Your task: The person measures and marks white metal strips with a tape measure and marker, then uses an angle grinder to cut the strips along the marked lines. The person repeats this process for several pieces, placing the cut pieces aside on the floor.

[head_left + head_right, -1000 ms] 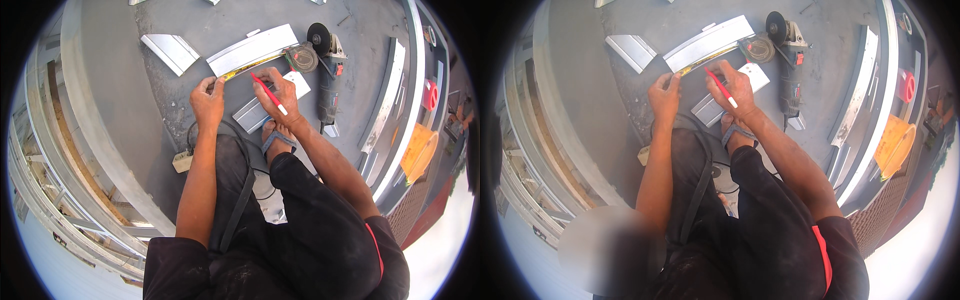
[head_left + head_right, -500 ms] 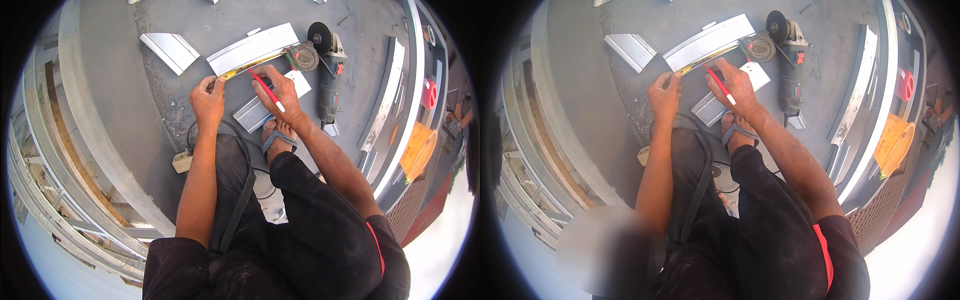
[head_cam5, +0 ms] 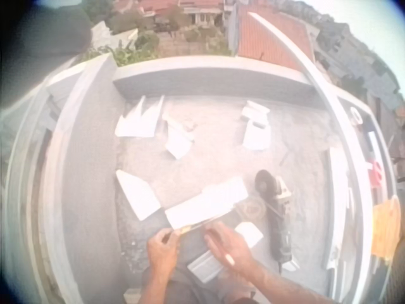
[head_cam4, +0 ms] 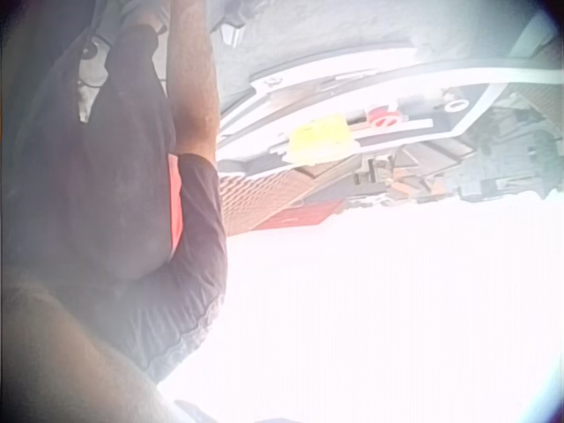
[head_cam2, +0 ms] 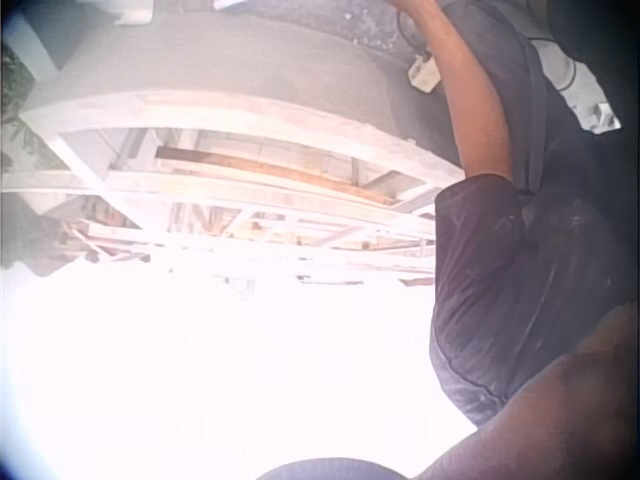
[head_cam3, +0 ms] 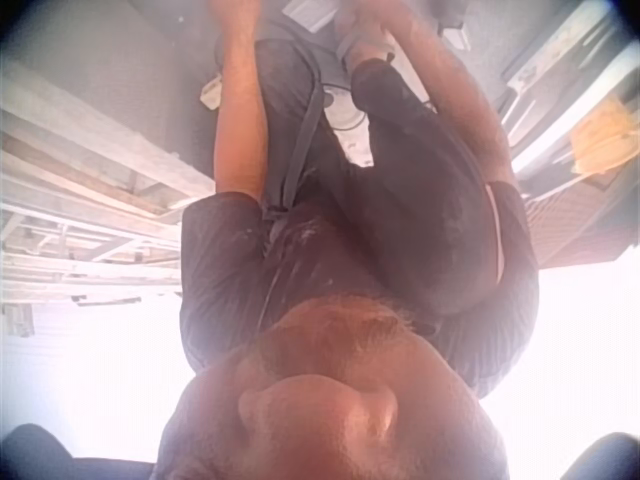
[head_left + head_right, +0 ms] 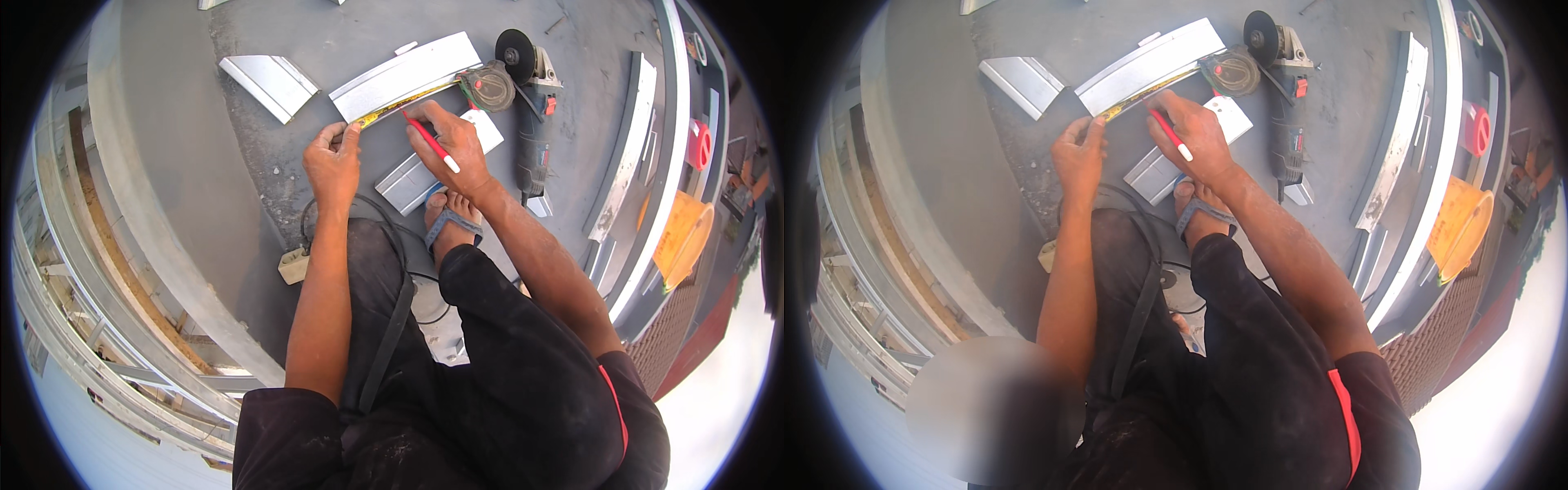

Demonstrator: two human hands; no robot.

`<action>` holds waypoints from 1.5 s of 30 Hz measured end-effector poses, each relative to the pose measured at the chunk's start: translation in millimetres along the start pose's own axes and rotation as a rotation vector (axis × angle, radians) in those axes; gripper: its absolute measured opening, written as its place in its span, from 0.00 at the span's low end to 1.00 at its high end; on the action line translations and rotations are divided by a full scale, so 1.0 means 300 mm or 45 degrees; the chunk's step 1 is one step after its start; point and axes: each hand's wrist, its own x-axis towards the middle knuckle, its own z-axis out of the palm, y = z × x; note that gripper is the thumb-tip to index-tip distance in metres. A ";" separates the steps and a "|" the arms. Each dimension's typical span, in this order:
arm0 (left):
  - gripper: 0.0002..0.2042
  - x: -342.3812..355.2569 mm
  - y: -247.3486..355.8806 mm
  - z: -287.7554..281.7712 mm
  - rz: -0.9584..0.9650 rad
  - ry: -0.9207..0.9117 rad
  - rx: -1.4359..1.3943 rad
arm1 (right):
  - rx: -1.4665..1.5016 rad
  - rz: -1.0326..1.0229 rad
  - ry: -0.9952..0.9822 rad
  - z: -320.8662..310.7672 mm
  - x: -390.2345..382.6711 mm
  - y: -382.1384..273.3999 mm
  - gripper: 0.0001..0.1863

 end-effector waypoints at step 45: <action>0.16 -0.239 0.071 -0.089 -0.097 -0.422 0.942 | -0.747 -0.366 -0.427 -0.355 -0.117 0.030 0.38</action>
